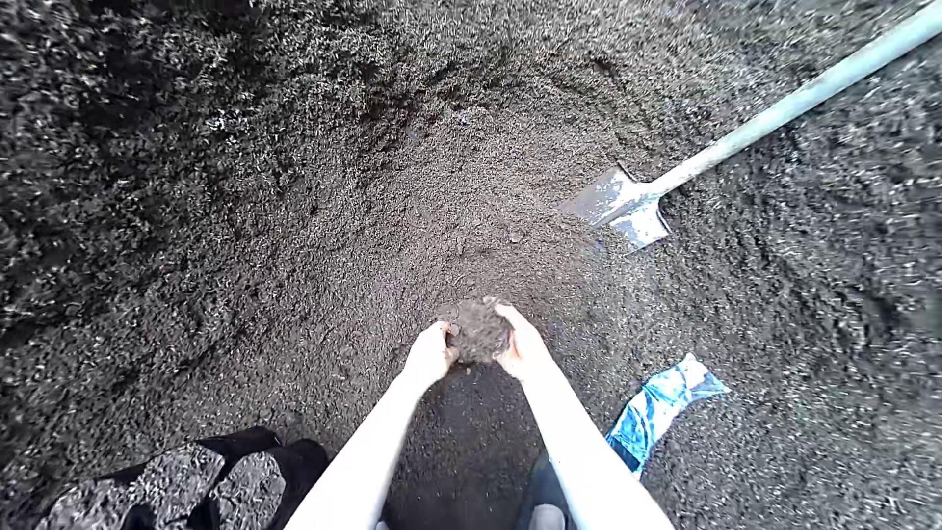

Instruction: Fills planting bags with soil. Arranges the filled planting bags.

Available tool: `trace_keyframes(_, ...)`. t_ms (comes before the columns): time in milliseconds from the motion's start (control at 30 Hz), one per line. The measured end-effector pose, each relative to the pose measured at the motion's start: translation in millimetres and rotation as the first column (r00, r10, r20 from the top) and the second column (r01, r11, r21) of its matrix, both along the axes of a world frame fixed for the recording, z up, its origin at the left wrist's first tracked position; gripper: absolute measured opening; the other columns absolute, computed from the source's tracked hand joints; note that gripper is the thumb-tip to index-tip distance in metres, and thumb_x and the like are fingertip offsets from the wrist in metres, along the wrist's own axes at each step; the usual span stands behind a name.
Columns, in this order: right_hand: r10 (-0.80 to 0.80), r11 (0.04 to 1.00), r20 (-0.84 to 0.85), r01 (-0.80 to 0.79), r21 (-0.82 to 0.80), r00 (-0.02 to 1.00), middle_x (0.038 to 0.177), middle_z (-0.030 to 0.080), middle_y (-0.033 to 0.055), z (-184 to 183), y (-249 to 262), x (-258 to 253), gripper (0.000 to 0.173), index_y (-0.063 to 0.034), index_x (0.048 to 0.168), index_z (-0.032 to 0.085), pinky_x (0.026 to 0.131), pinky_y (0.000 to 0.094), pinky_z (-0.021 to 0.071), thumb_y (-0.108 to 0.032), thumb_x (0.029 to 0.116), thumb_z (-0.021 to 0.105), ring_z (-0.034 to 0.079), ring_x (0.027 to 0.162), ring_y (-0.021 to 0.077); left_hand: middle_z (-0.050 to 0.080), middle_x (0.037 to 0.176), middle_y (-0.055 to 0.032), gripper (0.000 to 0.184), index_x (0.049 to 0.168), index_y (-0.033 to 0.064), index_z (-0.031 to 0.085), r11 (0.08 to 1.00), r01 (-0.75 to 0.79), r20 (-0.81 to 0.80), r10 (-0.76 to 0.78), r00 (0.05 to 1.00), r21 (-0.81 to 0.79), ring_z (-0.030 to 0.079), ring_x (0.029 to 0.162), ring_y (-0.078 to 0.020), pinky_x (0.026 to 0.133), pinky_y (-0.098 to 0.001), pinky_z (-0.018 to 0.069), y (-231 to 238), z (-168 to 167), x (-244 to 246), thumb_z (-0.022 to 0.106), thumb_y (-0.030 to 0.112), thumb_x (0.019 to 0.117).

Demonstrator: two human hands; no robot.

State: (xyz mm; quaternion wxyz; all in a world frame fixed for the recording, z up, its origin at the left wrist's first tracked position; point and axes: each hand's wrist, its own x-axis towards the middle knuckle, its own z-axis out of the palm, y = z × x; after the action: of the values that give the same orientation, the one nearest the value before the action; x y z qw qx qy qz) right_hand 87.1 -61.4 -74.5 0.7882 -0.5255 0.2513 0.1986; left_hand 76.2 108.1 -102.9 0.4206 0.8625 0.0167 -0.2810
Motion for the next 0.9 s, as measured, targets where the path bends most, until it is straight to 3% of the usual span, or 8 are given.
trace_keyframes(67,0.225,0.929,0.119,-0.177,-0.324,0.967,0.136,0.059,0.0134,1.4,7.0,-6.6,0.04,-0.005,0.142,0.051,0.092,0.0413,0.0558,-0.009,0.1029,0.056,0.062,0.116,0.0219,0.061,0.138,-0.0233,0.049,0.141,-0.0006,0.055,1.0,-0.009,0.015,0.009,1.0,-0.001,0.058,0.131,-0.036,0.112,-0.0554,0.0437,2.2,1.0,-5.4,0.067,0.011,0.094)
trace_keyframes(167,0.645,0.403,0.015,-0.323,-0.857,0.764,0.147,0.053,0.0177,-9.0,25.9,-15.8,0.039,-0.0041,0.134,0.063,0.114,0.0417,0.0432,-0.015,0.0969,0.067,0.052,0.136,0.0287,0.052,0.153,-0.0164,0.066,0.156,0.0075,0.043,1.0,-0.029,0.042,0.029,0.999,-0.012,0.051,0.141,-0.0309,0.118,-0.0515,0.0387,4.5,1.0,-13.0,0.066,0.007,0.0941)
trace_keyframes(267,0.745,0.067,-0.168,-0.323,-0.944,0.646,0.149,0.053,0.0156,-15.2,42.0,-20.3,0.038,-0.0055,0.139,0.062,0.116,0.0434,0.0397,-0.009,0.101,0.056,0.051,0.137,0.0324,0.049,0.156,-0.0135,0.061,0.154,0.007,0.046,1.0,-0.028,0.064,0.028,0.998,0.004,0.049,0.143,-0.0289,0.119,-0.0503,0.0373,4.2,-3.0,-16.2,0.063,0.006,0.0949)
trace_keyframes(400,0.746,0.076,-0.201,-0.382,-0.921,0.634,0.153,0.046,0.0187,10.0,36.3,-23.6,0.044,-0.0074,0.142,0.058,0.113,0.0422,0.0446,-0.012,0.0983,0.064,0.051,0.137,0.0327,0.044,0.162,-0.0085,0.06,0.152,0.0079,0.049,1.0,-0.008,0.084,0.008,0.996,0.002,0.046,0.146,-0.0244,0.121,-0.0469,0.0353,9.0,-2.8,-19.4,0.064,0.005,0.0947)
trace_keyframes(600,0.762,-0.088,-0.276,-0.328,-0.941,0.586,0.144,0.056,0.0191,-17.6,52.3,-38.7,0.035,-0.0032,0.134,0.063,0.111,0.0431,0.0465,-0.006,0.106,0.043,0.055,0.134,0.0324,0.043,0.163,-0.0033,0.061,0.156,0.0127,0.045,0.997,0.066,0.125,-0.069,0.99,0.032,0.046,0.147,-0.0224,0.122,-0.0465,0.0349,11.7,-4.6,-22.6,0.056,0.004,0.0975)
trace_keyframes(767,0.705,0.299,-0.077,-0.393,-0.87,0.705,0.136,0.062,0.0199,-9.3,-2.9,-10.4,0.044,-0.003,0.137,0.06,0.109,0.0446,0.0489,-0.03,0.1019,0.063,0.063,0.124,0.0296,0.052,0.151,-0.014,0.062,0.151,0.0152,0.046,0.974,-0.214,0.088,0.207,0.974,0.08,0.058,0.133,-0.0322,0.108,-0.0568,0.0477,32.3,8.1,-26.1,0.065,0.043,0.0988)
trace_keyframes(833,0.678,0.196,-0.243,-0.49,-0.849,0.693,0.14,0.056,0.0246,-24.4,-13.0,-8.6,0.061,-0.0013,0.141,0.054,0.11,0.0523,0.045,-0.047,0.1013,0.061,0.057,0.129,0.0362,0.05,0.151,-0.022,0.079,0.15,0.0089,0.046,0.957,-0.118,-0.105,0.15,0.983,0.264,0.057,0.132,-0.0398,0.105,-0.0639,0.0463,32.9,-0.6,-29.7,0.052,0.068,0.0982)
trace_keyframes(900,0.718,0.03,-0.395,-0.593,-0.805,0.573,0.143,0.057,0.0232,-39.0,-7.3,-7.9,0.059,-0.0027,0.141,0.056,0.112,0.0575,0.0415,-0.051,0.1081,0.042,0.054,0.135,0.0366,0.057,0.143,-0.0251,0.072,0.145,0.0054,0.053,0.963,0.059,-0.237,0.005,0.972,0.261,0.055,0.134,-0.0416,0.107,-0.068,0.0416,29.0,-12.9,-29.3,0.032,0.063,0.1069)
